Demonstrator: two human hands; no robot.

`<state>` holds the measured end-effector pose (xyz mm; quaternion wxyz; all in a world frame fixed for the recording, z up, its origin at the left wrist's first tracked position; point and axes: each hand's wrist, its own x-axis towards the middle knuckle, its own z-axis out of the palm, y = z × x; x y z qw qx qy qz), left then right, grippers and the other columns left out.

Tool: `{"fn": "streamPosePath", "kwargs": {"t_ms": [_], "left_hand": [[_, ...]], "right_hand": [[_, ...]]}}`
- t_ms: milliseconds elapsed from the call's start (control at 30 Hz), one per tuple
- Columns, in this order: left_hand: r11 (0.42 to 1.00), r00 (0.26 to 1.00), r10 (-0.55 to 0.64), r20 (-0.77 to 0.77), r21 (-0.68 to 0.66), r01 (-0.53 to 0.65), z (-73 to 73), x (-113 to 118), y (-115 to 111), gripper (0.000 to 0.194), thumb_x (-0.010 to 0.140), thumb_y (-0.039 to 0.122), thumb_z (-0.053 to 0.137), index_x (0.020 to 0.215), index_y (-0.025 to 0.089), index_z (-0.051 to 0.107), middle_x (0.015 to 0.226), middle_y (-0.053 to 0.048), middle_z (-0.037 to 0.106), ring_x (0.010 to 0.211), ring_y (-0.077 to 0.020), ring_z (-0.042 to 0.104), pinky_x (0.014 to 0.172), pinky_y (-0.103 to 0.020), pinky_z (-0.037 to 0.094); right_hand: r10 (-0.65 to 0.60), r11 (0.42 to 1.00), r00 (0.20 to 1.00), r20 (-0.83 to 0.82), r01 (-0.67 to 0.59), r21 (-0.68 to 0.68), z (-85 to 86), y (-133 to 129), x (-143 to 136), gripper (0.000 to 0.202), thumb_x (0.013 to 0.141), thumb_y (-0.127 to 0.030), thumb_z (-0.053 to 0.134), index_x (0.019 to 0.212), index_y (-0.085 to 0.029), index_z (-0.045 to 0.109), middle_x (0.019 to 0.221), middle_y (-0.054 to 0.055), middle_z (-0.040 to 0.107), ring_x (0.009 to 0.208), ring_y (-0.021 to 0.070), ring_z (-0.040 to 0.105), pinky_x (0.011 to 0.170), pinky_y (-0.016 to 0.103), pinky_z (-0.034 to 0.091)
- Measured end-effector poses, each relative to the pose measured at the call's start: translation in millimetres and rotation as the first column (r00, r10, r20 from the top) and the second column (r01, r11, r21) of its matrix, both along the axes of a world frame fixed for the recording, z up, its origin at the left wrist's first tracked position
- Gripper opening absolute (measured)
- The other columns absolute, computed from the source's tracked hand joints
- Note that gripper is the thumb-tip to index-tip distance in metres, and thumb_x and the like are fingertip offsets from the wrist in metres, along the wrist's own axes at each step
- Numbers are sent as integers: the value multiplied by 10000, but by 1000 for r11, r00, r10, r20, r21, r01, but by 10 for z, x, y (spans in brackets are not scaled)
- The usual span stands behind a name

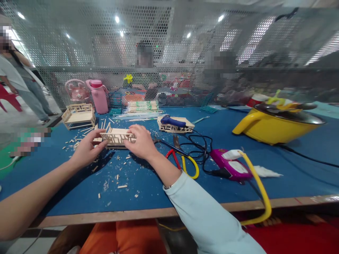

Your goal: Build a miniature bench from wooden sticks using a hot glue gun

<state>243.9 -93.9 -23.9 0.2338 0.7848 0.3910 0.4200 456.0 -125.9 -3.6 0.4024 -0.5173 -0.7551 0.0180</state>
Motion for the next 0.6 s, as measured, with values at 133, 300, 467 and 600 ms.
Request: {"fn": "streamPosePath", "kwargs": {"t_ms": [133,300,467,600], "left_hand": [[999,1000,12,-6,30,-12,12,4,0,367,801,283,539,1149,169,518,1119,-101,571,942,-187,566,733,-324,536],[1000,1000,9,-13,29,-8,14,5,12,376,800,290,540,1154,167,512,1138,-102,567,956,-192,563,748,-332,533],[1000,1000,11,-20,24,-10,21,6,2,380,805,287,536,1162,160,508,1141,-105,566,964,-191,559,758,-334,532],[999,999,19,-29,39,-17,28,7,-7,373,803,282,536,1159,171,513,1140,-101,565,977,-194,562,768,-337,528]], "right_hand": [[-13,1000,1000,5,13,-6,6,21,17,121,700,-219,615,821,-211,615,1004,68,663,985,246,565,895,410,414],[-22,999,1000,2,22,-32,16,37,15,67,733,-235,613,786,-207,644,921,59,697,901,231,596,844,382,433],[-27,998,999,-24,25,-57,21,39,-3,51,733,-203,596,732,-208,647,872,48,706,872,218,604,822,359,439],[-51,997,998,-24,49,-65,15,38,-4,65,726,-222,594,763,-209,647,879,54,698,887,220,598,824,358,441]]}}
